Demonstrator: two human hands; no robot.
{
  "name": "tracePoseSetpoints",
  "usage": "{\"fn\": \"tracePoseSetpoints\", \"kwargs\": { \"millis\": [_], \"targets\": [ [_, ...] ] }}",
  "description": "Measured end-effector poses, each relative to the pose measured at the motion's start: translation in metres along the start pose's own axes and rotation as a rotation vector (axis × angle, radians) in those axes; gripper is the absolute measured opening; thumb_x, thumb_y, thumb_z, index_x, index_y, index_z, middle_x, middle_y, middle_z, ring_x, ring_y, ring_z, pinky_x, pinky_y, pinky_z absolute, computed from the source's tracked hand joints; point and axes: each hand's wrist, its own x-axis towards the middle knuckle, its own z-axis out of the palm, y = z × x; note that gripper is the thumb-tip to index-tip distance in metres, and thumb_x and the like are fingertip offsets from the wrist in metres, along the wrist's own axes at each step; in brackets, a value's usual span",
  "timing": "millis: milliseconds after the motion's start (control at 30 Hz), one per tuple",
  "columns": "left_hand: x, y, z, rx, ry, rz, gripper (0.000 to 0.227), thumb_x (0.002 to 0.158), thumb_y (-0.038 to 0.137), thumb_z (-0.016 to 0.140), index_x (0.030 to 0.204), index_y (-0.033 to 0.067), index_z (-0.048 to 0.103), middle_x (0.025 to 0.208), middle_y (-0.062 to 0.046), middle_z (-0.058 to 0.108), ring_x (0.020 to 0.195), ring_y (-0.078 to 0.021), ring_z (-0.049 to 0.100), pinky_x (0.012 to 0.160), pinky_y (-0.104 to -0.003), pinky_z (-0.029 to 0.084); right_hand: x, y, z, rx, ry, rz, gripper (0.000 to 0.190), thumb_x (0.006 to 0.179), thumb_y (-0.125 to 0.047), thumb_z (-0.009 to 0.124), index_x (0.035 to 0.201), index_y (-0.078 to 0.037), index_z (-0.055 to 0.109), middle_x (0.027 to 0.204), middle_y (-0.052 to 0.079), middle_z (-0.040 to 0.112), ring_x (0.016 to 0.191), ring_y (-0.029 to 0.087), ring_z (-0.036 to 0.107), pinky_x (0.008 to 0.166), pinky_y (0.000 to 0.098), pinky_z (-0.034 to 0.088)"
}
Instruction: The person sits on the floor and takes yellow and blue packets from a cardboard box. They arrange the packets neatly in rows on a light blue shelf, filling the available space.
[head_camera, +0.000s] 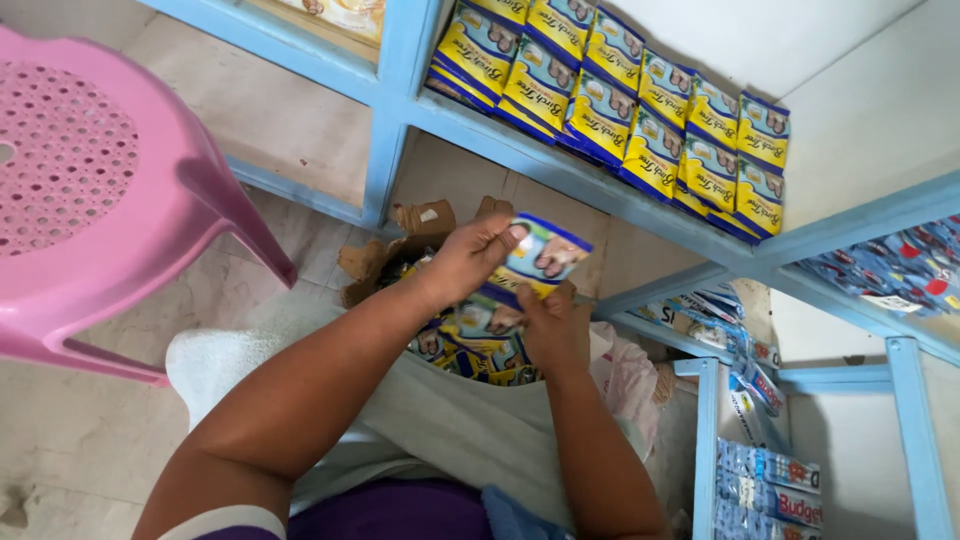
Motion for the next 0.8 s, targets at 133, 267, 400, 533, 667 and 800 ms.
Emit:
{"fn": "tracePoseSetpoints", "kwargs": {
  "millis": [133,267,400,533,667,800],
  "targets": [
    [-0.009,0.024,0.001,0.082,-0.080,0.138,0.037,0.108,0.034,0.054,0.132,0.0060,0.059,0.118,-0.012,0.068,0.110,-0.0209,0.067,0.093,-0.038,0.053,0.003,-0.033,0.000,0.192,0.184,-0.191,0.028,0.103,-0.016,0.059,0.128,-0.003,0.060,0.119,0.006,0.071,0.108,0.018,0.069,0.095,0.0363,0.057],
    [-0.018,0.037,0.007,0.375,-0.203,-0.026,0.043,0.098,0.036,0.065,0.131,0.0088,0.060,0.120,-0.016,0.065,0.109,-0.0327,0.066,0.088,-0.044,0.053,0.007,-0.020,-0.052,0.398,0.182,-0.399,0.030,0.114,-0.027,0.060,0.129,-0.001,0.058,0.108,0.010,0.070,0.099,0.023,0.069,0.091,0.0403,0.057],
    [-0.018,0.032,0.010,0.518,-0.224,-0.025,0.037,0.094,0.033,0.070,0.122,0.0094,0.064,0.115,-0.016,0.068,0.108,-0.0373,0.065,0.087,-0.048,0.051,0.003,-0.043,-0.020,0.408,0.288,-0.374,0.045,0.103,-0.036,0.069,0.134,-0.006,0.057,0.120,0.006,0.068,0.109,0.020,0.067,0.099,0.0387,0.055],
    [-0.016,0.027,0.014,0.480,-0.200,-0.092,0.030,0.095,0.031,0.067,0.118,0.0114,0.067,0.103,-0.015,0.072,0.100,-0.0366,0.069,0.083,-0.047,0.053,0.004,-0.041,-0.019,0.440,0.303,-0.379,0.045,0.102,-0.036,0.069,0.133,-0.007,0.055,0.122,0.006,0.068,0.112,0.021,0.067,0.102,0.0400,0.055],
    [-0.017,0.008,0.019,0.568,-0.149,-0.006,0.022,0.097,0.029,0.066,0.109,0.0100,0.067,0.098,-0.015,0.072,0.097,-0.0391,0.069,0.081,-0.050,0.053,0.005,-0.040,-0.020,0.429,0.378,-0.368,0.047,0.101,-0.035,0.068,0.136,-0.007,0.055,0.125,0.006,0.067,0.114,0.021,0.067,0.104,0.0406,0.054],
    [-0.015,0.019,0.018,0.537,-0.165,-0.047,0.024,0.095,0.032,0.067,0.109,0.0122,0.069,0.096,-0.015,0.073,0.094,-0.0389,0.069,0.079,-0.050,0.053,0.003,-0.041,-0.026,0.457,0.335,-0.378,0.047,0.101,-0.034,0.068,0.138,-0.007,0.056,0.128,0.006,0.067,0.117,0.021,0.066,0.106,0.0404,0.052]
  ]
}}
